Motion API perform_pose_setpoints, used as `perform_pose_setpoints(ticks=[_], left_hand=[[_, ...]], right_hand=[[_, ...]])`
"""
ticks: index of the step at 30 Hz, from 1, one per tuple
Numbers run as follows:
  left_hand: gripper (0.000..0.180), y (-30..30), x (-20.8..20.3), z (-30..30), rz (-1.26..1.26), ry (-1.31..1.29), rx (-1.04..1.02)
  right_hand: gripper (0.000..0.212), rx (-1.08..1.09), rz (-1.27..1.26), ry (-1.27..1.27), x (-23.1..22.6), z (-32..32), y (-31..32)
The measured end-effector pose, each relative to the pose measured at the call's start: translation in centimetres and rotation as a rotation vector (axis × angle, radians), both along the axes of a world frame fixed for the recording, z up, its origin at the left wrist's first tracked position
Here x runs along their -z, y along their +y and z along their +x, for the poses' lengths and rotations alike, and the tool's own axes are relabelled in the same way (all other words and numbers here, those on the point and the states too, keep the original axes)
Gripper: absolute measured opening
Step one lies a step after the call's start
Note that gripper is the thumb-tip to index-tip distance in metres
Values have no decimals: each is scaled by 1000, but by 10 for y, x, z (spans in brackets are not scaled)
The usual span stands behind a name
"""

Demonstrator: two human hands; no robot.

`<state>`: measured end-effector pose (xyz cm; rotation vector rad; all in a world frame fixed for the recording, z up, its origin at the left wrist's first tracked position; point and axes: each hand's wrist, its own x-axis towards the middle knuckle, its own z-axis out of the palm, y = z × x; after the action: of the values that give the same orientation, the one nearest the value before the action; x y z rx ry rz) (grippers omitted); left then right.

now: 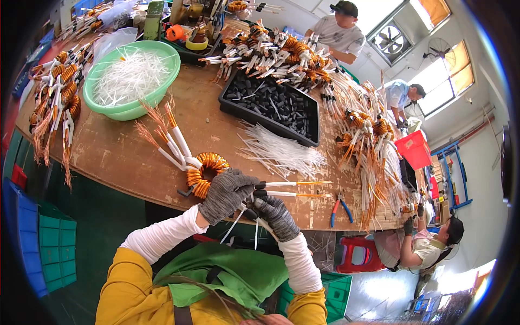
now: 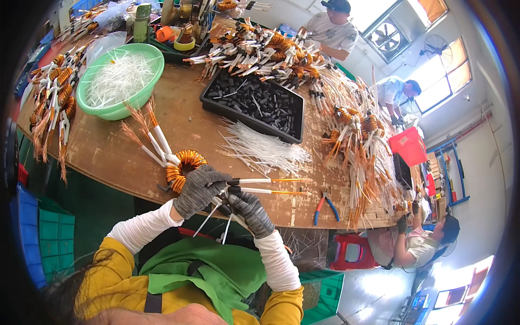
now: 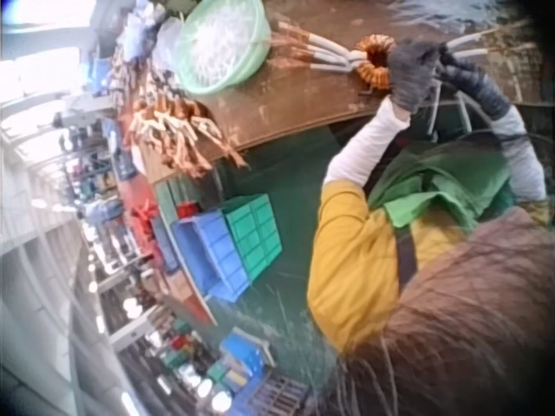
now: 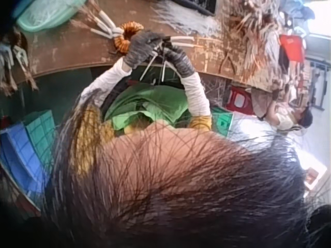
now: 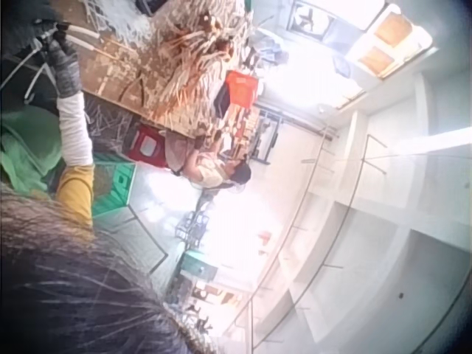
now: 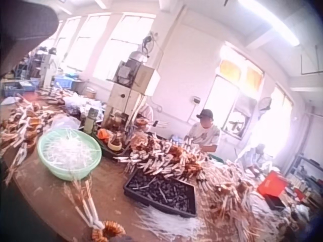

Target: The person assembles electrical coils by attaching wires and securing them with cable ties, using pliers and wire strippers.

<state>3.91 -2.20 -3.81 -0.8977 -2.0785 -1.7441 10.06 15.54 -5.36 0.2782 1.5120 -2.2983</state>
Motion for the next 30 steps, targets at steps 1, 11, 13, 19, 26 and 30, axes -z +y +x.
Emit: perform_pose_setpoints(ticks=[1, 11, 13, 19, 26, 30], left_hand=[[20, 0, -1, 1, -4, 15, 5], [25, 5, 9, 9, -47, 112, 59], [24, 4, 9, 9, -51, 110, 88], [28, -5, 2, 16, -192, 152, 36], [23, -11, 1, 15, -417, 443, 8], [21, -9, -4, 10, -455, 496, 27]], right_hand=[[28, -10, -9, 3, 1, 1, 0], [31, 3, -80, 12, 1, 2, -1], [31, -41, -12, 39, -2, 4, -2], [21, -22, 318, 135, -6, 7, -1], [17, -2, 466, 260, -17, 8, -7], [15, 5, 557, 277, -29, 8, -13]])
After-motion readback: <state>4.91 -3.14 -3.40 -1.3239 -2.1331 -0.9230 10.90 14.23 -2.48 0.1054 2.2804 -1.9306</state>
